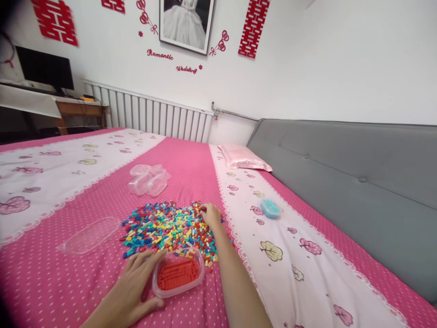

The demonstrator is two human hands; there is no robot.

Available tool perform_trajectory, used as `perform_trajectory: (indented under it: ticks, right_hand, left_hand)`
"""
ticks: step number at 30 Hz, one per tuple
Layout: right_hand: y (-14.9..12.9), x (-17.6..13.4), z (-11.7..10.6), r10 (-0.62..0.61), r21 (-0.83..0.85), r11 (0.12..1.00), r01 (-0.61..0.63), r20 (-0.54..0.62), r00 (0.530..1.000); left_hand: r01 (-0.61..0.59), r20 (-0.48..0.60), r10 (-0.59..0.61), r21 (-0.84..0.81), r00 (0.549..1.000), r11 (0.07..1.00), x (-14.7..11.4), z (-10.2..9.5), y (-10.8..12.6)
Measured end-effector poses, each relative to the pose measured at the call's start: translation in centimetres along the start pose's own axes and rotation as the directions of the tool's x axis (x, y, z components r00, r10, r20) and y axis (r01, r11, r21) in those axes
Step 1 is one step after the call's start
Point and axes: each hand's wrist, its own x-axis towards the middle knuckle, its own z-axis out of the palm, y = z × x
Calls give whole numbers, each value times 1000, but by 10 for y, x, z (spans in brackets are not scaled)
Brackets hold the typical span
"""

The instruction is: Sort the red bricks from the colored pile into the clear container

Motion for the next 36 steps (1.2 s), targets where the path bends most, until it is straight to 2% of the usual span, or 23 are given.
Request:
perform_trajectory:
  ticks: [9, 14, 18, 22, 27, 30, 32, 36]
  right_hand:
    - [-2, -8, -9, -20, -30, 999, 20, -5, 1000]
    - [-11, -15, -13, -35, 105, 994, 41, -63, 997]
    - [-22, -24, -25, -68, 247, 965, 87, -85, 994]
    - [-38, -47, -46, -142, 377, 914, 152, -56, 988]
    - [-65, -105, -68, -250, 464, 862, 203, 43, 967]
    - [-82, -143, -71, -312, 459, 853, 249, 66, 948]
    - [-92, -161, -69, -361, 378, 872, 313, 63, 930]
    - [-104, -176, -59, -289, 153, 950, 273, 96, 952]
  left_hand:
    - [67, 66, -61, -87, 996, 994, -2, 1, 2]
    - [105, 101, -90, -152, 991, 983, 3, -7, 11]
    - [158, 70, -146, -194, 987, 968, 9, -6, 25]
    - [189, 42, -184, -215, 982, 958, 12, 0, 35]
    - [153, 31, -150, -252, 988, 956, 12, -1, 36]
    - [146, 32, -143, -258, 989, 955, 11, -3, 36]
    - [137, 33, -133, -255, 991, 957, 11, -3, 36]
    - [141, 38, -136, -246, 990, 959, 10, -1, 35]
